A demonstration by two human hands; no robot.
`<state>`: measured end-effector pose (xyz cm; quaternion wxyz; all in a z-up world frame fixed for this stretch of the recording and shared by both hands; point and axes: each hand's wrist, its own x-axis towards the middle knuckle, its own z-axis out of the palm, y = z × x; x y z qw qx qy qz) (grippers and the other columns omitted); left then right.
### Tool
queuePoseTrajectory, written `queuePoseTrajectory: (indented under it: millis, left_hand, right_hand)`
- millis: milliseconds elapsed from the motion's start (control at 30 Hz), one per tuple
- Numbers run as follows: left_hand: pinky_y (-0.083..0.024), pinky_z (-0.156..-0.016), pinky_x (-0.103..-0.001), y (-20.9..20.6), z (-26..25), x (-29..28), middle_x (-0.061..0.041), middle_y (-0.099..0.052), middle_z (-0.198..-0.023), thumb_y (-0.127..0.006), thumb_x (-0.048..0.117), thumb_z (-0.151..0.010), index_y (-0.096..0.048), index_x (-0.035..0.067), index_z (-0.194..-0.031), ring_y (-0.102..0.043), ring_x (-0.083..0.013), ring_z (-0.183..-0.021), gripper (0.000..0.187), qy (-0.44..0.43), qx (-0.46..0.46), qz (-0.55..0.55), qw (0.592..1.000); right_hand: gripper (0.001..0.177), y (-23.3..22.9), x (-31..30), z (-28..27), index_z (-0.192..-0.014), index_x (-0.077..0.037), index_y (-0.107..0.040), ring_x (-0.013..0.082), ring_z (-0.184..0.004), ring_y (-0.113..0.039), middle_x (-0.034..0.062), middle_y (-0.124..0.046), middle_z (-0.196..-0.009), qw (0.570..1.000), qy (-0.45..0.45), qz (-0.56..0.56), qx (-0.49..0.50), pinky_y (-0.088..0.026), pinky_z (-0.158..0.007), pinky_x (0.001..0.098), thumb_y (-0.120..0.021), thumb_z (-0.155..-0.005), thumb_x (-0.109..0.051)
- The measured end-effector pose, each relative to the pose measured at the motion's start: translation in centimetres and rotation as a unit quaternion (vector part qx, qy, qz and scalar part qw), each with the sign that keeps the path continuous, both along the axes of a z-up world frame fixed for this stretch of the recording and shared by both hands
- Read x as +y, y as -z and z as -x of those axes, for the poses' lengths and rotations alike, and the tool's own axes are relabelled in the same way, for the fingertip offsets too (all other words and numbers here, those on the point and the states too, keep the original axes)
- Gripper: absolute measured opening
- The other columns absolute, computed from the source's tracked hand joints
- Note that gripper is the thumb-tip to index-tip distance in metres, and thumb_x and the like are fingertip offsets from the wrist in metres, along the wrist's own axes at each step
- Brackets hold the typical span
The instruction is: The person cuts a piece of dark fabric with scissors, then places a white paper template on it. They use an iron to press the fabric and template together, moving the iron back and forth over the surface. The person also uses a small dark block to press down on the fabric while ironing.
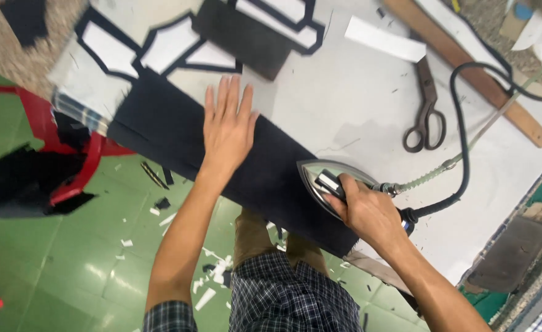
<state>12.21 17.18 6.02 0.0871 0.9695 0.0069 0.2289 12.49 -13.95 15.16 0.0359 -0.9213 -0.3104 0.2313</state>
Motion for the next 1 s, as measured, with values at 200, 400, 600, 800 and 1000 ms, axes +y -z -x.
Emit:
queuePoseTrajectory:
  millis: [200,400,600,800,1000]
  left_hand:
    - [-0.007,-0.125,-0.060,0.5,-12.6,2.9,-0.014,-0.022,-0.170,-0.064,0.021,-0.091,-0.019,0.022,-0.165,-0.014,-0.0331,-0.158,0.087,0.049,0.320,-0.284,0.903]
    - [-0.021,-0.114,-0.075,3.2,-15.2,3.0,-0.022,-0.054,-0.144,-0.088,0.015,-0.067,-0.045,0.012,-0.152,-0.046,-0.0424,-0.138,0.095,0.111,0.294,-0.256,0.914]
    - [-0.030,-0.115,-0.068,-7.6,-9.6,1.7,-0.017,-0.050,-0.135,-0.095,0.014,-0.060,-0.043,0.001,-0.143,-0.050,-0.0360,-0.131,0.099,0.164,0.131,-0.028,0.977]
    - [-0.043,-0.114,-0.042,-6.6,4.1,-1.7,-0.017,-0.057,-0.131,-0.097,0.014,-0.076,-0.049,0.005,-0.144,-0.054,-0.0245,-0.130,0.084,0.010,-0.133,0.550,0.825]
    - [-0.055,-0.087,-0.064,-8.6,16.9,-18.6,-0.009,-0.068,-0.137,-0.054,0.064,-0.091,-0.063,0.017,-0.131,-0.072,-0.0369,-0.100,0.063,-0.226,-0.300,0.913,0.160]
  right_hand:
    - [0.046,2.6,-1.0,0.2,-0.105,-0.012,-0.051,0.0287,-0.038,-0.051,0.0036,-0.058,-0.058,0.997,-0.041,-0.021,-0.065,-0.045,-0.034,0.0412,-0.049,-0.102,-0.058]
    - [0.045,2.4,-0.8,0.2,-0.105,-0.013,-0.051,0.0304,-0.043,-0.055,0.0029,-0.059,-0.066,0.999,-0.020,-0.020,-0.038,-0.049,-0.036,0.0439,-0.049,-0.101,-0.057]
    - [0.059,-1.6,0.2,-1.6,-0.148,-0.012,-0.040,0.0368,-0.099,-0.065,0.0149,-0.057,-0.117,0.988,0.017,-0.083,0.130,-0.060,-0.068,0.0514,-0.040,-0.101,-0.048]
    - [0.058,-2.3,-0.1,-2.0,-0.154,-0.017,-0.035,0.0468,-0.113,-0.066,0.0203,-0.063,-0.125,0.977,0.017,-0.096,0.191,-0.055,-0.091,0.0590,-0.049,-0.102,-0.041]
    - [0.060,-2.9,-0.3,-0.7,-0.154,-0.010,-0.035,0.0543,-0.113,-0.063,0.0341,-0.066,-0.120,0.983,-0.003,-0.090,0.162,-0.050,-0.095,0.0633,-0.045,-0.104,-0.042]
